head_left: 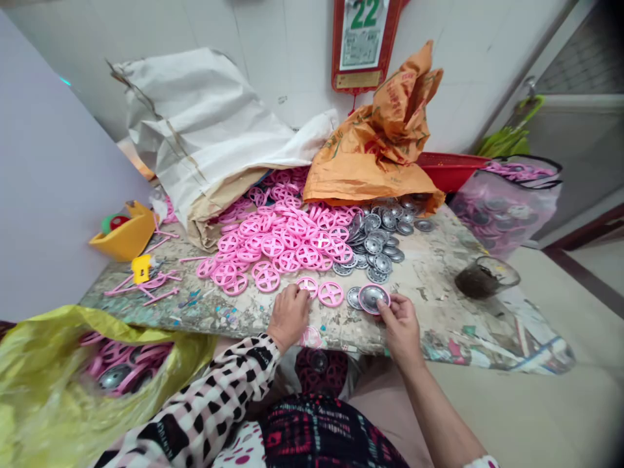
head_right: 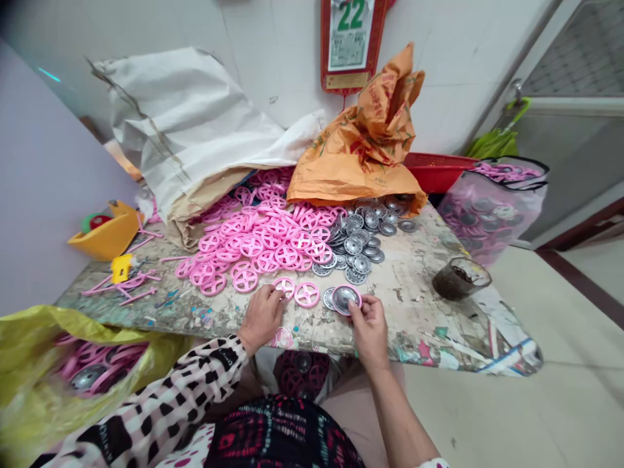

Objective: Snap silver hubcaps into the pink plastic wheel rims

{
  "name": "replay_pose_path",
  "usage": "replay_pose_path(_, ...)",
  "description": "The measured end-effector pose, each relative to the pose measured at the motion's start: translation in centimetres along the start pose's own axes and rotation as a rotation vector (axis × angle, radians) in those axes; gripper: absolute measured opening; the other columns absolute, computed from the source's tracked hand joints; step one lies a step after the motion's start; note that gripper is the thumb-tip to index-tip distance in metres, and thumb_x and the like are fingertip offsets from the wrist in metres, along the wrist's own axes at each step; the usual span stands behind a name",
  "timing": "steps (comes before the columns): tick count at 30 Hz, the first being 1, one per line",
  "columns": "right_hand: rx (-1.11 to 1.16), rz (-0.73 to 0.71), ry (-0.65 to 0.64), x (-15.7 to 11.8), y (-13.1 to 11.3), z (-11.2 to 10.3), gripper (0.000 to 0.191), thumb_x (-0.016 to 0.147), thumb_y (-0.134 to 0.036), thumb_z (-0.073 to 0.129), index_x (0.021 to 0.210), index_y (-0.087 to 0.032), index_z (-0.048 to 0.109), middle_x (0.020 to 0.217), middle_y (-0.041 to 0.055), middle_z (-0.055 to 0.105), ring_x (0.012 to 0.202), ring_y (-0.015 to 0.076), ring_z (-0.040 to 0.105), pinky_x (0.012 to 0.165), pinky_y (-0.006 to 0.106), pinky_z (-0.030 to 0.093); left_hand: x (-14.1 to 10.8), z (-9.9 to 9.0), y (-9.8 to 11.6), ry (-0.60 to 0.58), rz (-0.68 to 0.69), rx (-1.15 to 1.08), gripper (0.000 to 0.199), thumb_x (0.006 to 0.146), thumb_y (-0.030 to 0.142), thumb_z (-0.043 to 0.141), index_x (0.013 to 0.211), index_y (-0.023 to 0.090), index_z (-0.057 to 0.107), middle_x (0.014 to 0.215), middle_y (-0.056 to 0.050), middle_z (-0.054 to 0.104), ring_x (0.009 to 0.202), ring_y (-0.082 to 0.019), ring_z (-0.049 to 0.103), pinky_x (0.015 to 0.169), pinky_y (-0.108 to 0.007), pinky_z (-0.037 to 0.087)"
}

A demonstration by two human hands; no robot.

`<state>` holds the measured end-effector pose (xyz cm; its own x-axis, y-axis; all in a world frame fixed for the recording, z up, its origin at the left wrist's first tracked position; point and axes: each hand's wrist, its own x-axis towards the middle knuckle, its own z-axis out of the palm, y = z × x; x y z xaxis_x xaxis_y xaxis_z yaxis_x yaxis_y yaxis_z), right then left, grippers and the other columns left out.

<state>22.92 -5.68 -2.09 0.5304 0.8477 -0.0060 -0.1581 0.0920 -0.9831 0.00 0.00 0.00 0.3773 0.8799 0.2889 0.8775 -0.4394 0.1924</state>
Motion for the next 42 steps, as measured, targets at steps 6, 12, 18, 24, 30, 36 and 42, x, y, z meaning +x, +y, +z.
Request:
replay_pose_path(6, -0.014, -0.004, -0.032, 0.0, 0.2, -0.1, 0.046, 0.07, -0.048, 0.074, 0.097, -0.021, 0.05, 0.076, -0.0022, 0.063, 0.062, 0.0124, 0.056, 0.055, 0.023, 0.044, -0.1, 0.0, -0.1, 0.012, -0.005, -0.026, 0.019, 0.09, 0.021, 0.043, 0.097, 0.018, 0.06, 0.098, -0.009, 0.053, 0.091, -0.022, 0.052, 0.081, -0.035, 0.043)
replay_pose_path(12, -0.02, 0.005, -0.03, -0.2, 0.1, 0.0, 0.046, 0.069, -0.048, 0.075, 0.097, -0.021, 0.05, 0.075, -0.0016, 0.063, 0.061, 0.0127, 0.056, 0.055, 0.023, 0.045, -0.3, 0.3, -0.5, 0.057, -0.004, -0.091, 0.018, 0.087, 0.016, 0.044, 0.096, 0.017, 0.06, 0.098, -0.009, 0.052, 0.089, -0.021, 0.052, 0.08, -0.034, 0.044)
replay_pose_path(18, 0.019, -0.016, 0.114, 0.0, -0.5, 0.4, 0.047, 0.067, -0.047, 0.075, 0.095, -0.018, 0.05, 0.08, -0.0029, 0.058, 0.058, 0.0084, 0.055, 0.054, 0.021, 0.046, -0.4, 0.5, -0.8, 0.134, 0.014, -0.141, 0.016, 0.087, 0.018, 0.046, 0.094, 0.016, 0.059, 0.096, -0.009, 0.052, 0.089, -0.021, 0.051, 0.08, -0.035, 0.044)
replay_pose_path(24, 0.028, -0.037, 0.245, 0.3, -0.7, -0.1, 0.046, 0.066, -0.044, 0.077, 0.093, -0.019, 0.05, 0.082, -0.0038, 0.056, 0.061, 0.0077, 0.055, 0.055, 0.019, 0.048, -0.6, 0.4, -0.8, 0.146, 0.063, -0.142, 0.017, 0.085, 0.016, 0.047, 0.097, 0.015, 0.06, 0.097, -0.011, 0.052, 0.09, -0.023, 0.049, 0.08, -0.037, 0.043)
replay_pose_path(30, 0.008, 0.005, 0.172, -0.2, 0.0, -0.8, 0.048, 0.068, -0.047, 0.075, 0.096, -0.019, 0.049, 0.08, -0.0018, 0.06, 0.062, 0.0109, 0.059, 0.054, 0.021, 0.049, -0.5, 0.2, -0.7, 0.153, 0.09, -0.153, 0.018, 0.085, 0.016, 0.047, 0.097, 0.014, 0.06, 0.097, -0.011, 0.052, 0.09, -0.023, 0.05, 0.08, -0.037, 0.043)
replay_pose_path(36, -0.024, 0.0, 0.139, -0.3, -0.2, -0.8, 0.045, 0.07, -0.047, 0.073, 0.095, -0.018, 0.05, 0.077, -0.0024, 0.059, 0.058, 0.0098, 0.057, 0.054, 0.021, 0.048, -0.5, 0.5, -0.9, 0.163, 0.104, -0.145, 0.018, 0.086, 0.018, 0.046, 0.097, 0.014, 0.06, 0.096, -0.011, 0.052, 0.089, -0.023, 0.049, 0.079, -0.037, 0.043)
replay_pose_path(42, -0.081, -0.052, 0.133, -0.3, -0.3, -0.9, 0.042, 0.075, -0.048, 0.068, 0.1, -0.019, 0.052, 0.091, 0.0015, 0.059, 0.072, 0.0135, 0.059, 0.064, 0.026, 0.051, -0.5, 0.6, -0.9, 0.153, 0.099, -0.142, 0.018, 0.086, 0.017, 0.046, 0.097, 0.014, 0.06, 0.095, -0.01, 0.052, 0.089, -0.023, 0.049, 0.079, -0.037, 0.043)
